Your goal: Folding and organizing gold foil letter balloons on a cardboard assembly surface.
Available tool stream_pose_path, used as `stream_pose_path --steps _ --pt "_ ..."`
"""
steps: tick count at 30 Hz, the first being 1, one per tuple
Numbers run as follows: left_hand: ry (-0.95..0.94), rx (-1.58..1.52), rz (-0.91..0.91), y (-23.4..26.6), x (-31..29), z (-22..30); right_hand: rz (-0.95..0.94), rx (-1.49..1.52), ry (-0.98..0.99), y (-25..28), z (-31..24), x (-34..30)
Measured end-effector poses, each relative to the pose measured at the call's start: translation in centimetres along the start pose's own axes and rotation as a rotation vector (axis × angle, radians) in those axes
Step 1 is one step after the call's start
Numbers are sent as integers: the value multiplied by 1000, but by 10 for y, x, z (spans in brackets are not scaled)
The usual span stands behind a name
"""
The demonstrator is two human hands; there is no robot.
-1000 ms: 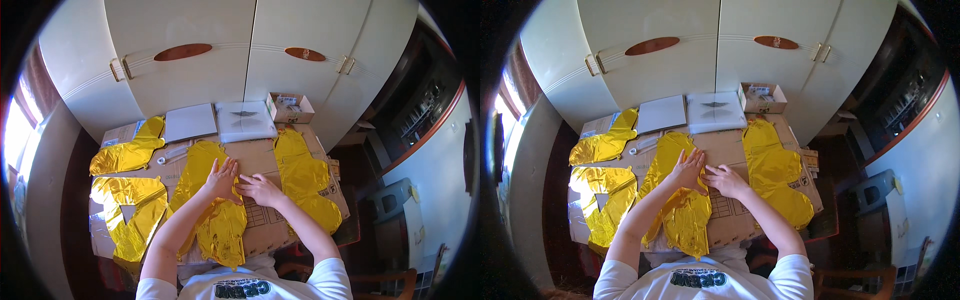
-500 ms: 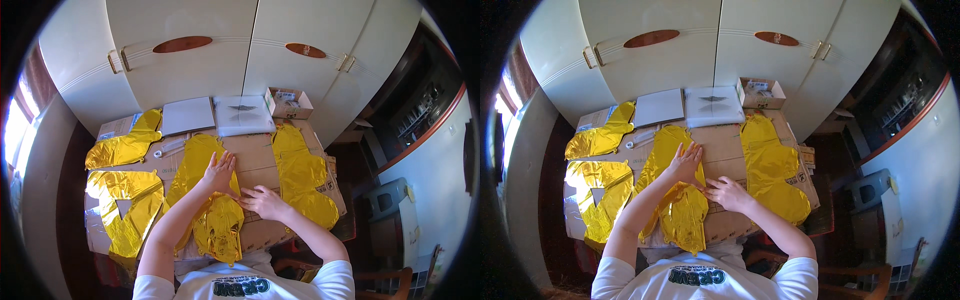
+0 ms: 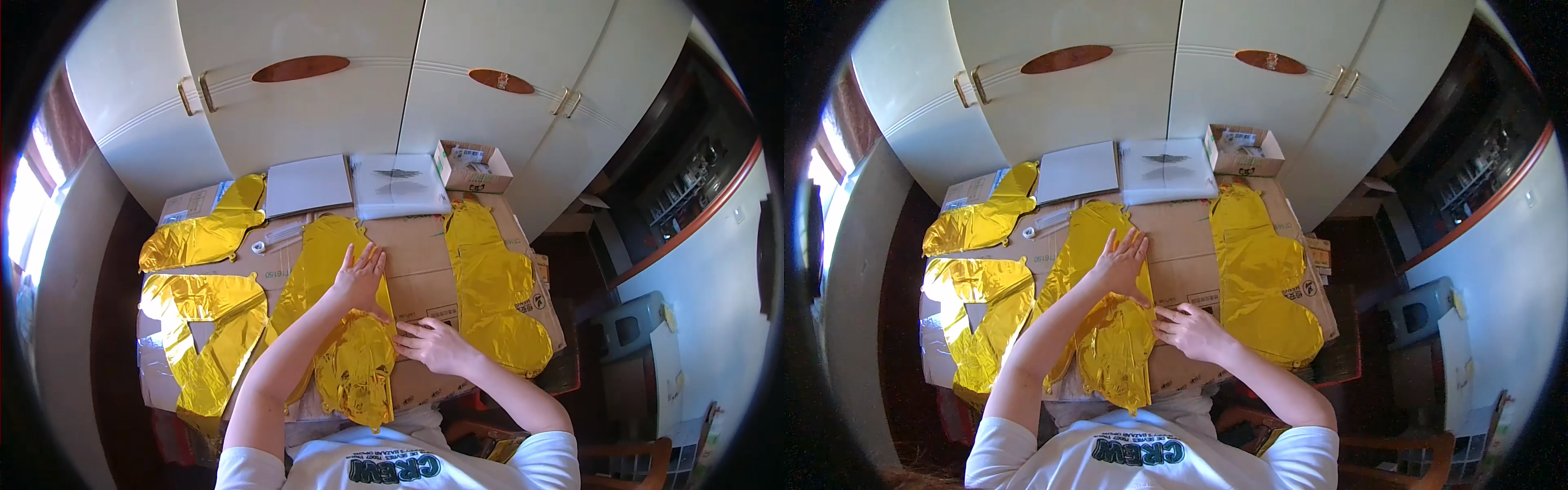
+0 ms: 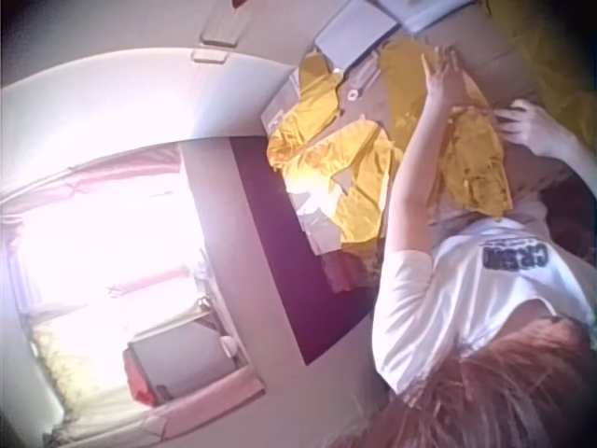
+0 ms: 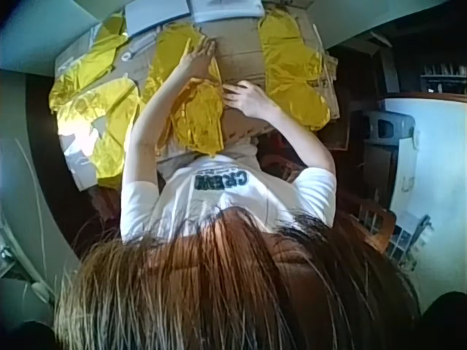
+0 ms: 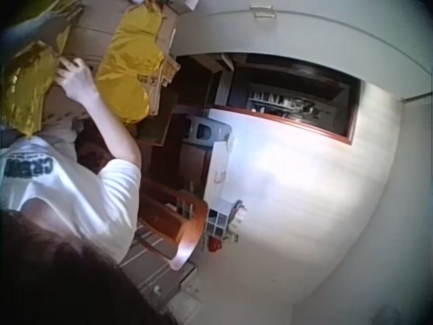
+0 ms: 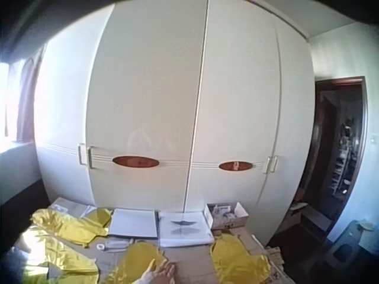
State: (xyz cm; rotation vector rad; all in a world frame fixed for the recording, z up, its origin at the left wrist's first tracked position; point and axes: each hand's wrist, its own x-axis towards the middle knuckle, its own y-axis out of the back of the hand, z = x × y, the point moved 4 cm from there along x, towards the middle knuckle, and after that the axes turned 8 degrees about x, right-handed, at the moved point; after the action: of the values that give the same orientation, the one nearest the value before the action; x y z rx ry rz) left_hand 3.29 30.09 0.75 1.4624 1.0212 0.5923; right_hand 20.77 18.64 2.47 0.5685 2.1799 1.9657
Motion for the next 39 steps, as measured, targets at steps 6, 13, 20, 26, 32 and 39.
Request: stream_pose_path --steps 6,13,20,26,32,39 --pt "3 10 -16 -3 3 0 -30 36 3 1 -5 -2" --pt "67 -2 -14 -13 16 -10 -49 12 6 -5 -4 -5" --pt "109 34 -60 -5 30 -22 -58 26 -21 -7 -3 -8" --pt "163 -7 -21 -8 35 -25 13 94 -45 -10 0 -9" --pt "275 -112 222 -12 32 -20 119 168 -73 -10 7 -24" --pt "393 -98 559 -15 33 -36 183 228 -86 -5 3 -21"
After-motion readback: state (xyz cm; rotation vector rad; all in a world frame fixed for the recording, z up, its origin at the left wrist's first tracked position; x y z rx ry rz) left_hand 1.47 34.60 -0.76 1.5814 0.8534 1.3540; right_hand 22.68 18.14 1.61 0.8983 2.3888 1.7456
